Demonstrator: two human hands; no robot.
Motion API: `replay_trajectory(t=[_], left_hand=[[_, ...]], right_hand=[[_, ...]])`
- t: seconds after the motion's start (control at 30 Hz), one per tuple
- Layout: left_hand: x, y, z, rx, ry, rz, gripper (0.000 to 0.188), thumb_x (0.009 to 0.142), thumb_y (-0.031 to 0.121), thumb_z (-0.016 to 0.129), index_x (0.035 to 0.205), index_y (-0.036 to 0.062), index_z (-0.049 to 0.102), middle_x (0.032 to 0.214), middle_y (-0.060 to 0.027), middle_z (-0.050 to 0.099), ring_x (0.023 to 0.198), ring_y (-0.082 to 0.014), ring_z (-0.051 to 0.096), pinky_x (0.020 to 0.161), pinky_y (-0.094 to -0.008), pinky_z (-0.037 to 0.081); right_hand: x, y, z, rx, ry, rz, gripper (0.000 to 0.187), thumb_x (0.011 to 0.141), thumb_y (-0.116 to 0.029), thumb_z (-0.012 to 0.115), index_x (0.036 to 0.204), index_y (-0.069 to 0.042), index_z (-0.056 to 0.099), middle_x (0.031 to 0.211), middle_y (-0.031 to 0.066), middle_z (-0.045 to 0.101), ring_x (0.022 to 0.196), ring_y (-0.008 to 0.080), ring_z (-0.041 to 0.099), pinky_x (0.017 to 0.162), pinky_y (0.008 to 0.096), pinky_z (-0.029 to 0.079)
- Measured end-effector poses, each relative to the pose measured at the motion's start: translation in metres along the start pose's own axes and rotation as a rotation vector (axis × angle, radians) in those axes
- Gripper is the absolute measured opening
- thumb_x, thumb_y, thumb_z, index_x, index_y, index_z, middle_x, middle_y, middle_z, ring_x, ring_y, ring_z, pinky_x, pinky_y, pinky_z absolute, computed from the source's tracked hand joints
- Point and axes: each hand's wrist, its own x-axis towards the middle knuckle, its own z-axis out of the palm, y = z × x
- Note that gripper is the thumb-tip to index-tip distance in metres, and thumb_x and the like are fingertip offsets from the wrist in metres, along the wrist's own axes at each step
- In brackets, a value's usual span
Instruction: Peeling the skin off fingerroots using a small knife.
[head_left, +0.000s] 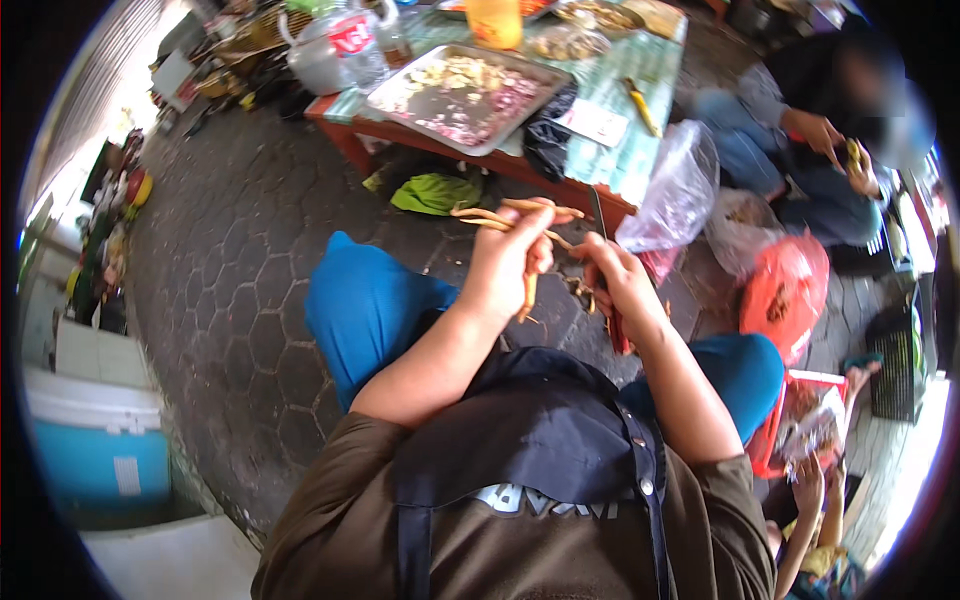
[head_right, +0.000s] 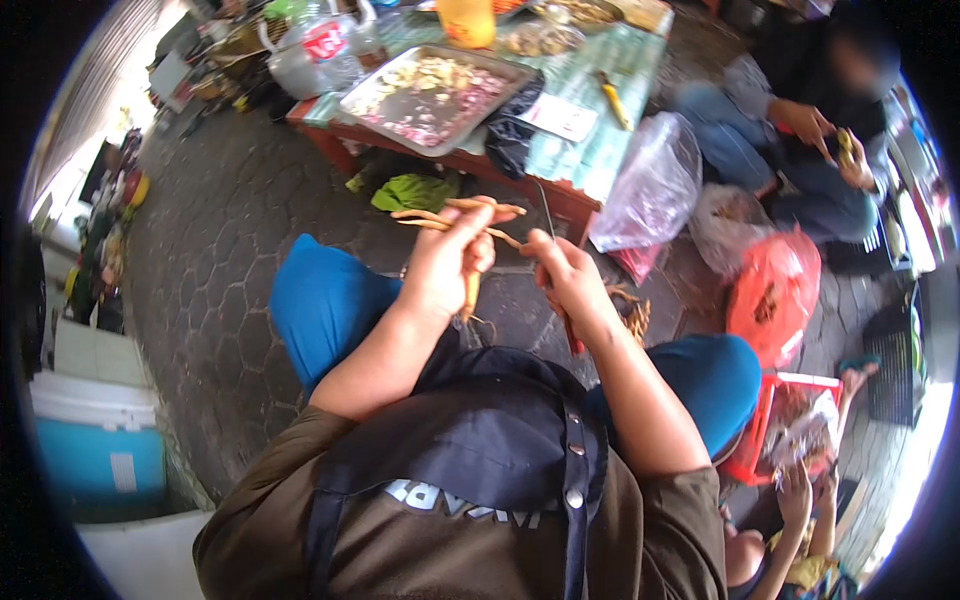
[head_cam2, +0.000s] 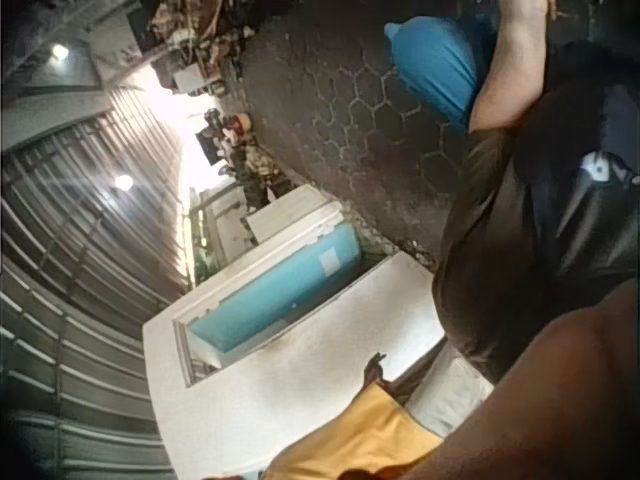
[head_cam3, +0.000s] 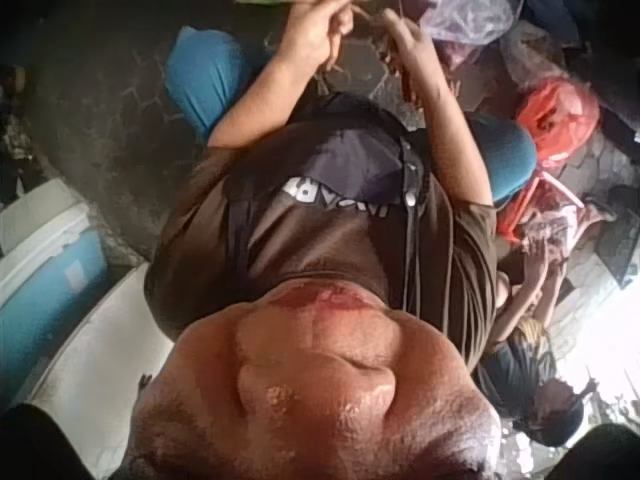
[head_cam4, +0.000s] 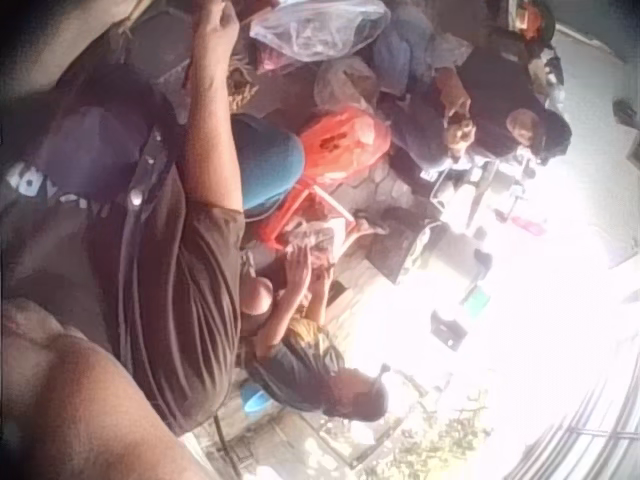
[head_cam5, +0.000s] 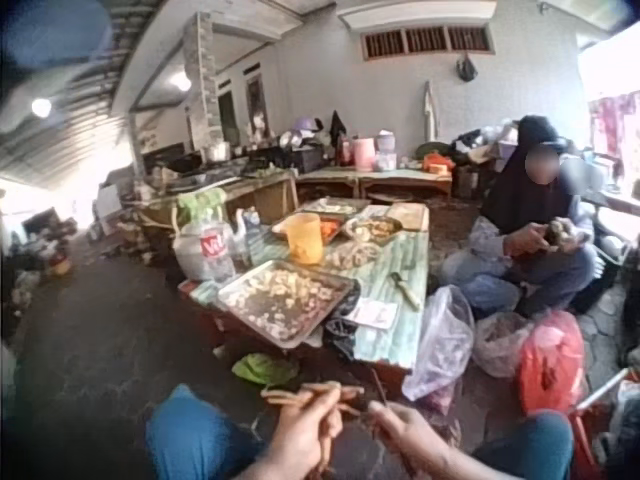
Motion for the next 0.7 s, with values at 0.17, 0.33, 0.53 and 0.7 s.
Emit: replay_trajectory(t=[0.17,0.33,0.53,0.7], left_hand=[[-0.003,0.000,0.003,-0.063,-0.006,-0.099,0.014,0.094,0.012,0.056,0.104,0.0041,0.059,0.103,-0.0172,0.065,0.057,-0.0037,0.047,0.049,-0.0173,0.039],[0.001,-0.014,0.005,0.055,-0.064,-0.117,0.020,0.092,0.014,0.060,0.108,0.0011,0.059,0.095,-0.0078,0.065,0.056,-0.0043,0.043,0.048,-0.0188,0.033],[0.000,-0.003,0.013,0.180,-0.040,-0.233,0.031,0.091,0.013,0.059,0.119,-0.0003,0.055,0.111,-0.0115,0.063,0.068,-0.0057,0.048,0.057,-0.0197,0.039],[0.013,-0.015,-0.014,-0.022,-0.120,-0.369,0.036,0.090,-0.001,0.045,0.125,-0.0064,0.046,0.124,-0.0211,0.053,0.094,-0.0172,0.057,0.085,-0.0317,0.048]], right_hand=[[0.004,0.006,-0.009,-0.219,0.204,-0.318,0.023,0.081,-0.020,0.071,0.094,-0.005,0.059,0.066,-0.0040,0.050,0.058,0.0042,0.045,0.052,0.0228,0.036],[-0.005,-0.013,-0.008,-0.268,0.248,-0.554,0.035,0.078,-0.019,0.073,0.109,-0.005,0.063,0.087,0.0047,0.067,0.082,0.0132,0.062,0.078,0.0314,0.049],[-0.014,-0.035,-0.015,-0.582,0.543,-0.704,0.019,0.074,-0.016,0.069,0.081,-0.001,0.059,0.081,0.0184,0.063,0.076,0.0371,0.062,0.064,0.0417,0.049],[-0.091,-0.046,-0.074,-0.891,1.094,-0.716,0.022,0.076,-0.020,0.068,0.086,-0.003,0.057,0.076,0.0167,0.062,0.074,0.0368,0.062,0.064,0.0439,0.049]])
